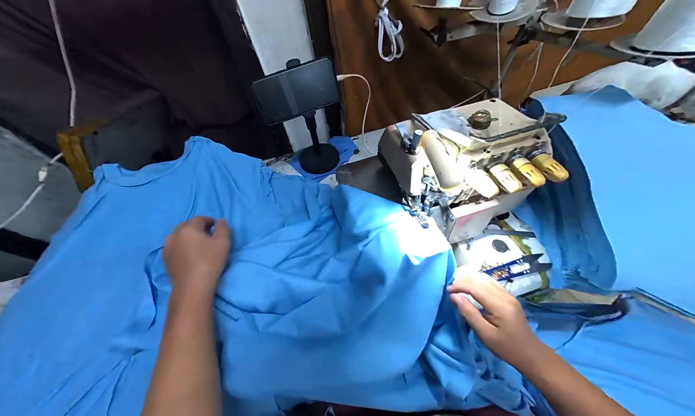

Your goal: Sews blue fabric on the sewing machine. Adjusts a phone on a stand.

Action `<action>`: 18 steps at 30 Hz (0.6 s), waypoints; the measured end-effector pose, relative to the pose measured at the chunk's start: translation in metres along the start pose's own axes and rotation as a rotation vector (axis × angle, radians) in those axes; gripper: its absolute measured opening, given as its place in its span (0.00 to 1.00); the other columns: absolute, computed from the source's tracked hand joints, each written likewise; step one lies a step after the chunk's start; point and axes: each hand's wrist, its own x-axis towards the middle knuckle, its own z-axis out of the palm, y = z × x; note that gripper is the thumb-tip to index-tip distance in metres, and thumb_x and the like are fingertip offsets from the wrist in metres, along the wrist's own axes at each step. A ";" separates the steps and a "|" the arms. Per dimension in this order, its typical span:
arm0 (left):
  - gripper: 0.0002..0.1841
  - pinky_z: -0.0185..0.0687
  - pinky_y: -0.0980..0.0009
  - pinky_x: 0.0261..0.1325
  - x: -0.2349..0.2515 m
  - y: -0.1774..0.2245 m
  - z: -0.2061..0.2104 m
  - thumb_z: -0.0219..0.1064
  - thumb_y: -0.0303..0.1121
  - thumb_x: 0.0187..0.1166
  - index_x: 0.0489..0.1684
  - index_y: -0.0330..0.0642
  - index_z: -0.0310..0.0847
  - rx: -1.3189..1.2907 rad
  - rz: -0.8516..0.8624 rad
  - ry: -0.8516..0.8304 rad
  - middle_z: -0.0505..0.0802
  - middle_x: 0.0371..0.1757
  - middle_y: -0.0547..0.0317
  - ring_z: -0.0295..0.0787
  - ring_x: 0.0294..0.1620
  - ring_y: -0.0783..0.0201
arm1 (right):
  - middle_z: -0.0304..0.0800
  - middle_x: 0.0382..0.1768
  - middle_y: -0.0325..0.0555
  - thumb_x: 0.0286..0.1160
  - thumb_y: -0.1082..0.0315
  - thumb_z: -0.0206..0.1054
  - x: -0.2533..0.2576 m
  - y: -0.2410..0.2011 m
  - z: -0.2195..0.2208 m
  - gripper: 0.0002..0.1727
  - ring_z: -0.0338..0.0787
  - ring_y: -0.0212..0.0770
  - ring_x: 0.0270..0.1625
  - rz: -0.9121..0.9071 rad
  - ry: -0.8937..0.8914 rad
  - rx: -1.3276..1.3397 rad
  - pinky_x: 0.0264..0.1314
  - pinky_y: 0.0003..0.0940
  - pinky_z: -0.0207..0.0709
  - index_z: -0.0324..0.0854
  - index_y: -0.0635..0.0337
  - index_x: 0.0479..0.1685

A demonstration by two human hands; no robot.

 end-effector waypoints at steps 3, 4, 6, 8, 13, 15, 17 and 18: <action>0.18 0.70 0.28 0.66 0.032 0.036 0.029 0.58 0.34 0.89 0.54 0.22 0.85 -0.161 0.076 0.000 0.89 0.54 0.23 0.84 0.61 0.27 | 0.90 0.35 0.49 0.84 0.59 0.55 0.014 0.018 0.038 0.20 0.88 0.41 0.49 -0.021 0.114 0.001 0.61 0.33 0.77 0.88 0.60 0.31; 0.18 0.72 0.30 0.65 0.042 0.041 0.041 0.58 0.33 0.89 0.53 0.23 0.85 -0.215 0.088 -0.015 0.90 0.53 0.25 0.86 0.59 0.30 | 0.89 0.35 0.51 0.84 0.58 0.55 0.014 0.025 0.050 0.21 0.87 0.42 0.49 -0.027 0.141 -0.009 0.60 0.33 0.78 0.86 0.60 0.29; 0.16 0.75 0.32 0.61 0.057 0.042 0.066 0.58 0.33 0.89 0.52 0.25 0.86 -0.258 0.109 -0.044 0.91 0.50 0.29 0.88 0.56 0.33 | 0.90 0.34 0.55 0.79 0.60 0.56 0.012 0.034 0.066 0.19 0.90 0.46 0.45 -0.045 0.193 -0.075 0.55 0.37 0.82 0.87 0.63 0.30; 0.15 0.76 0.31 0.59 0.065 0.035 0.082 0.59 0.33 0.89 0.50 0.29 0.88 -0.198 0.113 -0.099 0.92 0.49 0.33 0.89 0.54 0.34 | 0.90 0.36 0.52 0.79 0.58 0.55 0.008 0.036 0.068 0.18 0.89 0.42 0.47 -0.040 0.180 -0.101 0.57 0.33 0.80 0.86 0.61 0.34; 0.14 0.77 0.44 0.47 0.073 0.026 0.077 0.60 0.33 0.89 0.44 0.33 0.89 -0.283 0.071 -0.139 0.91 0.35 0.45 0.87 0.39 0.49 | 0.89 0.30 0.55 0.76 0.62 0.60 0.002 0.026 0.059 0.14 0.88 0.38 0.44 0.064 0.087 -0.082 0.57 0.26 0.76 0.83 0.64 0.30; 0.13 0.78 0.47 0.45 0.073 0.024 0.078 0.60 0.33 0.87 0.42 0.34 0.89 -0.308 0.080 -0.143 0.91 0.32 0.48 0.87 0.36 0.53 | 0.92 0.38 0.53 0.80 0.63 0.60 -0.022 0.045 0.070 0.13 0.89 0.35 0.51 0.020 0.165 0.010 0.64 0.23 0.73 0.84 0.64 0.38; 0.13 0.78 0.51 0.42 0.072 0.020 0.081 0.60 0.34 0.86 0.40 0.34 0.89 -0.320 0.116 -0.127 0.90 0.30 0.51 0.85 0.33 0.56 | 0.93 0.48 0.45 0.85 0.61 0.60 -0.044 0.064 0.073 0.13 0.89 0.30 0.58 0.081 0.114 0.079 0.70 0.26 0.74 0.85 0.60 0.49; 0.13 0.78 0.53 0.42 0.072 0.019 0.082 0.60 0.34 0.86 0.40 0.35 0.89 -0.324 0.128 -0.122 0.90 0.30 0.52 0.85 0.32 0.58 | 0.94 0.47 0.46 0.84 0.61 0.62 -0.048 0.068 0.070 0.12 0.90 0.32 0.57 0.163 0.059 0.065 0.69 0.30 0.77 0.86 0.61 0.47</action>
